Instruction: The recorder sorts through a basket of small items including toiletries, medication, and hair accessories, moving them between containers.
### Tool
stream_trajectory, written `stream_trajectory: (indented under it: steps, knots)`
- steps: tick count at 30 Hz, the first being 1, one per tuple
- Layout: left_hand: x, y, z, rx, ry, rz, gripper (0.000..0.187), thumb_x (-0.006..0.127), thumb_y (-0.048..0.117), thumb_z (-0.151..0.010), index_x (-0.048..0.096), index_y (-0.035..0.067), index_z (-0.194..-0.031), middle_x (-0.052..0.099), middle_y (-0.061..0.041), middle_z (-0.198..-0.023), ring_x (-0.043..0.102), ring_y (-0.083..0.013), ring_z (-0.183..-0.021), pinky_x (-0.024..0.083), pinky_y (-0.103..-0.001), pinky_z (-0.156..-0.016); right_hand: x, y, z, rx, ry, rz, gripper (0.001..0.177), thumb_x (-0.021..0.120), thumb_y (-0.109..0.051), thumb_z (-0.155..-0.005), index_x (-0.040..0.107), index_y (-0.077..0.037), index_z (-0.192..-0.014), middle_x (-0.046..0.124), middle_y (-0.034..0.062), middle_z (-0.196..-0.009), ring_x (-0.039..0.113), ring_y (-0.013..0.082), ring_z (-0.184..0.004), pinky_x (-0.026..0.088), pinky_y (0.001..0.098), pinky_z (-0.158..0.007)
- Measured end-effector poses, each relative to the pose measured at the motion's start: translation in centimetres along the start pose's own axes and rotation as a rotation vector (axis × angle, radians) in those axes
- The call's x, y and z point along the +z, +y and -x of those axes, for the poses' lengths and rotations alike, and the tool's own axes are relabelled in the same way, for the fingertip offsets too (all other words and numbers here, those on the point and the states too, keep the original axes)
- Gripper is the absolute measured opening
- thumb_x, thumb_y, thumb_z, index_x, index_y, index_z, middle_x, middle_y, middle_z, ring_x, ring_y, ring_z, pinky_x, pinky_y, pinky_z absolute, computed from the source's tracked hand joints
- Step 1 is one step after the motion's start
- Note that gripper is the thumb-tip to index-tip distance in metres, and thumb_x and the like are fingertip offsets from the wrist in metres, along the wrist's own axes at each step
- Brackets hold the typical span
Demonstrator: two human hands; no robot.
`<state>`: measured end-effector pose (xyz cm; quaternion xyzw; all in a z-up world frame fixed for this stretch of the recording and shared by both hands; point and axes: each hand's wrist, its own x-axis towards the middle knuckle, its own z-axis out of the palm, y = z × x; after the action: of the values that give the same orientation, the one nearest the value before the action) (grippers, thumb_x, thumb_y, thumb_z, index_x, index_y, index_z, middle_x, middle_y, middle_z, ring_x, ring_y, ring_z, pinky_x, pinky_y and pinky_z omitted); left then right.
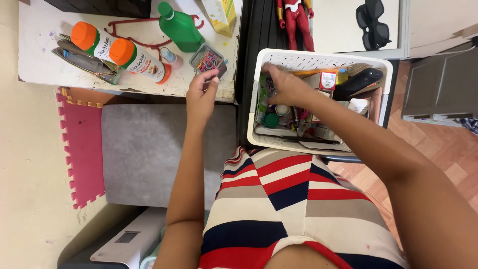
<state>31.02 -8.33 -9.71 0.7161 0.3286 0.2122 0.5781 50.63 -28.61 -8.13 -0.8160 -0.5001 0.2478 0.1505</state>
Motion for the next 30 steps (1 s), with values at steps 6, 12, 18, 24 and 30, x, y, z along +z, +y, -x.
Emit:
stream_trajectory:
  steps: [6, 12, 18, 24, 30]
  knots:
    - [-0.3, 1.1, 1.4, 0.041, -0.034, 0.068, 0.025, 0.068, 0.017, -0.100, 0.071, 0.007, -0.124, 0.070, 0.000, -0.114, 0.061, -0.0071, -0.091, 0.052, -0.024, -0.083, 0.1, 0.7, 0.3, -0.087, -0.135, 0.120, 0.056, 0.088, -0.018, -0.068, 0.060, -0.015, -0.117, 0.054, 0.0159, -0.132, 0.053, 0.0389, -0.125, 0.043, 0.0474, -0.105]
    - [-0.3, 0.8, 2.6, 0.037, -0.035, 0.073, 0.026, 0.067, 0.016, -0.101, 0.071, 0.006, -0.125, 0.069, 0.002, -0.113, 0.060, -0.0056, -0.088, 0.052, -0.023, -0.082, -0.1, 1.0, 0.8, -0.290, -0.127, 0.091, 0.064, 0.081, -0.017, -0.068, 0.055, -0.013, -0.128, 0.053, 0.0108, -0.136, 0.054, 0.0348, -0.124, 0.047, 0.0475, -0.103]
    - [0.6, 0.6, 3.2, -0.059, -0.045, 0.093, 0.027, 0.068, 0.017, -0.102, 0.072, 0.007, -0.126, 0.070, 0.001, -0.104, 0.056, -0.0050, -0.084, 0.050, -0.023, -0.079, -0.3, 0.2, 1.5, -0.366, -0.125, 0.433, 0.059, 0.084, -0.030, -0.070, 0.061, -0.022, -0.124, 0.056, 0.0081, -0.130, 0.055, 0.0324, -0.123, 0.046, 0.0474, -0.100]
    - [2.3, 2.9, 4.4, 0.069, -0.103, 0.084, 0.026, 0.067, 0.018, -0.101, 0.070, 0.008, -0.126, 0.071, 0.000, -0.117, 0.063, -0.0087, -0.095, 0.053, -0.024, -0.086, 1.1, 1.3, 1.2, -0.505, -0.032, 0.371, 0.060, 0.080, -0.024, -0.074, 0.060, -0.014, -0.130, 0.059, 0.0077, -0.129, 0.057, 0.0297, -0.118, 0.049, 0.0432, -0.098]
    - [5.5, 6.7, 6.5, 0.352, -0.173, -0.152, 0.035, 0.068, 0.012, -0.100, 0.065, 0.010, -0.134, 0.062, -0.011, -0.128, 0.063, -0.0245, -0.114, 0.052, -0.034, -0.096, 1.5, 2.4, 0.9, -0.559, 0.052, 0.303, 0.063, 0.081, -0.023, -0.075, 0.058, -0.009, -0.133, 0.059, 0.0086, -0.129, 0.056, 0.0292, -0.121, 0.047, 0.0435, -0.105]
